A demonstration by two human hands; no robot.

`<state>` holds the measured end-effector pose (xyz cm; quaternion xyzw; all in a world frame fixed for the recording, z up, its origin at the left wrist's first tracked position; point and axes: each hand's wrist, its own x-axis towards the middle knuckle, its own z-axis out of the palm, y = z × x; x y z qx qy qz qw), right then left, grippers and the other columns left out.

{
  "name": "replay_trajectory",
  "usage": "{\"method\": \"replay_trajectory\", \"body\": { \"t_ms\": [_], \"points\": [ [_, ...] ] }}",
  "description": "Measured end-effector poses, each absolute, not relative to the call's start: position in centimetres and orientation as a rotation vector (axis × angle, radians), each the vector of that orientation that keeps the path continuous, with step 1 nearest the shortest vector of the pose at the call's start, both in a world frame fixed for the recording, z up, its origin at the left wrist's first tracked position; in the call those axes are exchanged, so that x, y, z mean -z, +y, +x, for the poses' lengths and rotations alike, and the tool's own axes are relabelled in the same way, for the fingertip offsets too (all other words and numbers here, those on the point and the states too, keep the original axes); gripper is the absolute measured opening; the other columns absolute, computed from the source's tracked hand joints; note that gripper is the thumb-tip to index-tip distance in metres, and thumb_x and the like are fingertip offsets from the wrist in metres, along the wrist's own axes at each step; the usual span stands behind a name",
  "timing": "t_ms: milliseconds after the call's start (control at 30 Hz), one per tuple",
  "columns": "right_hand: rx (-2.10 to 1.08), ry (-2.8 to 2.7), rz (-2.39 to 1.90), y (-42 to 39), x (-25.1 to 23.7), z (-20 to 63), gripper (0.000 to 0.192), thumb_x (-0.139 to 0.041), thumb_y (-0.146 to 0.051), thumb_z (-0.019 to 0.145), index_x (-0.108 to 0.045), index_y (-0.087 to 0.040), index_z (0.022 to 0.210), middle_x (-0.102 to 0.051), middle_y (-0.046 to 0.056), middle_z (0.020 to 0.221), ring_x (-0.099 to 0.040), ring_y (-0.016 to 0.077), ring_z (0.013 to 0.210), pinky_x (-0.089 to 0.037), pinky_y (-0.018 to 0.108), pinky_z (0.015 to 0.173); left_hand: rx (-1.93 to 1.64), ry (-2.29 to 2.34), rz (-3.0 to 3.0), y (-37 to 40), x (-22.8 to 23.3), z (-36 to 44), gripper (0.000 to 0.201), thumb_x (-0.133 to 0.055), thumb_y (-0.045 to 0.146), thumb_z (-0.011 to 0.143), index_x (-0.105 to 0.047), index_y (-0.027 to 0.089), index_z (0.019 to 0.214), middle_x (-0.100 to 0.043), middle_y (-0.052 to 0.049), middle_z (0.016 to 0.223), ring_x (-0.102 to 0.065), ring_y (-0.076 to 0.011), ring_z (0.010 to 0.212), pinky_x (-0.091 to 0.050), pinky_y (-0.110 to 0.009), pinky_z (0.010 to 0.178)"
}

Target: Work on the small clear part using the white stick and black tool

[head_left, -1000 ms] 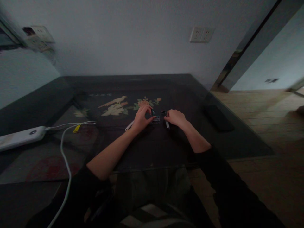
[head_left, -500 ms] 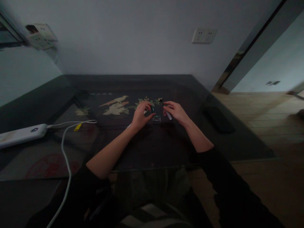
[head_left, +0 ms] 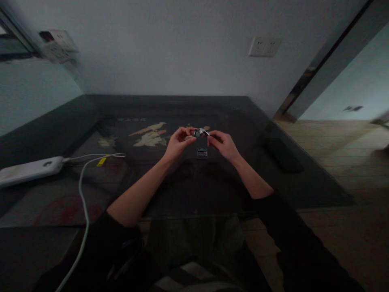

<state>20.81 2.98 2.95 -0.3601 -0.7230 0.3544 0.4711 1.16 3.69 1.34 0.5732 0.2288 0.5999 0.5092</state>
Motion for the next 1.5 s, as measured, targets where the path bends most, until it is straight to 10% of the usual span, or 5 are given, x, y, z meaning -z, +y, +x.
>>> {"method": "replay_trajectory", "body": {
  "t_ms": [1500],
  "points": [
    [-0.888, -1.795, -0.903, 2.52, -2.64, 20.15, 0.033, -0.061, -0.046, 0.085, -0.070, -0.015, 0.093, -0.062, 0.002, 0.068, -0.050, 0.0116, 0.054, -0.039, 0.026, 0.054, -1.463, 0.573, 1.326, 3.13, -1.83, 1.10, 0.034, -0.083, 0.022, 0.062, -0.052, 0.019, 0.076, -0.069, -0.006, 0.106, -0.062, -0.0229, 0.111, -0.045, -0.043, 0.101]
  ]
}}
